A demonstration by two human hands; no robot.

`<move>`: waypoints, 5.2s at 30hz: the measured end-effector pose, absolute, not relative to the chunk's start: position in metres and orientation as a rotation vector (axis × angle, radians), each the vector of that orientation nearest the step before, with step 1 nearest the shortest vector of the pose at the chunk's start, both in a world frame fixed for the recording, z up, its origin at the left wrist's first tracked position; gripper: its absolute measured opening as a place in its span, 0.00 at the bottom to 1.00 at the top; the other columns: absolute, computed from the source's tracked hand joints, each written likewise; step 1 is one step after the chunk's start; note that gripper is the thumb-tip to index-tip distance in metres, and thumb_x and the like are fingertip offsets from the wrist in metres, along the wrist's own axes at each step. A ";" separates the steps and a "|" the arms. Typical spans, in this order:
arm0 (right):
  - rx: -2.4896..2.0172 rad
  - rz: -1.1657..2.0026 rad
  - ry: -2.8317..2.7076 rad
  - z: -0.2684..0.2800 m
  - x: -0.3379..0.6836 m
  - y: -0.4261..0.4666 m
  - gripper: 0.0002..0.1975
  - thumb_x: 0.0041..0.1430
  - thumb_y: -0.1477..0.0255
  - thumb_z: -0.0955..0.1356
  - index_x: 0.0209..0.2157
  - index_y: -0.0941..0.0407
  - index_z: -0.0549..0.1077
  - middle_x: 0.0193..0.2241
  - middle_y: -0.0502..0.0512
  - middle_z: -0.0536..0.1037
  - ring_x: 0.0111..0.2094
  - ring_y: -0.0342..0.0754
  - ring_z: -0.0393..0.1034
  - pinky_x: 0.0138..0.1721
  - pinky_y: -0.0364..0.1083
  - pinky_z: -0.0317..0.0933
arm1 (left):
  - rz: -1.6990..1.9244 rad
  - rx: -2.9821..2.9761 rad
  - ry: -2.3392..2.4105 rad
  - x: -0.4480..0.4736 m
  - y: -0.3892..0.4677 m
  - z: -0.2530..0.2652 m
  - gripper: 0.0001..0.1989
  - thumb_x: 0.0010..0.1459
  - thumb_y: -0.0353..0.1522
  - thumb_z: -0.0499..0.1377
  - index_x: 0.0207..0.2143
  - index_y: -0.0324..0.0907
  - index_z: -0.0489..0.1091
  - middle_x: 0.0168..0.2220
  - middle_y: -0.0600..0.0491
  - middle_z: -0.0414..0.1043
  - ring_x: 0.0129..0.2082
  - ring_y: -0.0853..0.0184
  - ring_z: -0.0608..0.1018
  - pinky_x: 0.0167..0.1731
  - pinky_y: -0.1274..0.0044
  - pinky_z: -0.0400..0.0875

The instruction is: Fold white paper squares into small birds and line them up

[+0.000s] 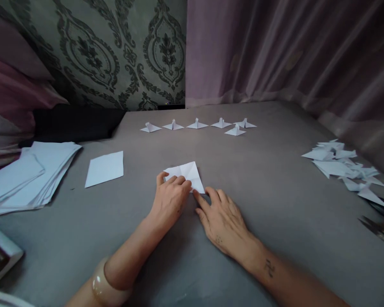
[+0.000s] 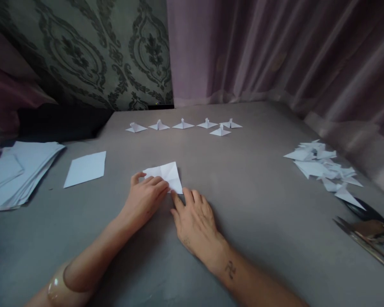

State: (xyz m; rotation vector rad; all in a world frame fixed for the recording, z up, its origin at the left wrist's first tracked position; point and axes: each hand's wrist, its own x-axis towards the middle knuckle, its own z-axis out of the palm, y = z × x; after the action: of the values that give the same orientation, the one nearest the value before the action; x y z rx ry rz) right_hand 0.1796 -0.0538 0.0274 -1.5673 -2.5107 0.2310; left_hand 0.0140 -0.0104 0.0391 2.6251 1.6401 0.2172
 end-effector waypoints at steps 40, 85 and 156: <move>-1.447 0.361 -2.477 0.029 0.168 -0.047 0.20 0.64 0.68 0.61 0.55 0.61 0.66 0.43 0.61 0.70 0.43 0.54 0.62 0.45 0.53 0.62 | 0.493 2.432 1.596 -0.017 0.002 0.012 0.14 0.57 0.31 0.54 0.47 0.43 0.63 0.43 0.48 0.75 0.38 0.63 0.77 0.48 0.66 0.57; -1.405 -0.119 -2.690 0.036 0.186 -0.050 0.14 0.58 0.83 0.62 0.43 0.58 0.72 0.38 0.58 0.71 0.41 0.52 0.61 0.42 0.48 0.53 | 0.574 2.488 1.518 -0.005 -0.040 0.002 0.11 0.61 0.33 0.55 0.45 0.47 0.73 0.40 0.50 0.73 0.41 0.60 0.72 0.39 0.70 0.61; -2.001 0.572 -2.635 0.079 0.158 0.009 0.13 0.55 0.69 0.65 0.39 0.53 0.79 0.39 0.61 0.80 0.41 0.52 0.73 0.36 0.44 0.60 | 0.928 2.275 1.132 -0.003 -0.030 0.001 0.14 0.61 0.24 0.48 0.39 0.42 0.73 0.41 0.49 0.74 0.42 0.66 0.75 0.44 0.74 0.69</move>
State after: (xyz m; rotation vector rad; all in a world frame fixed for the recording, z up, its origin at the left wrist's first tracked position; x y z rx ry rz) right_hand 0.1578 0.0092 0.0790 -2.0011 -2.6348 0.5721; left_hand -0.0028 -0.0300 0.0014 2.2747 1.1324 0.9284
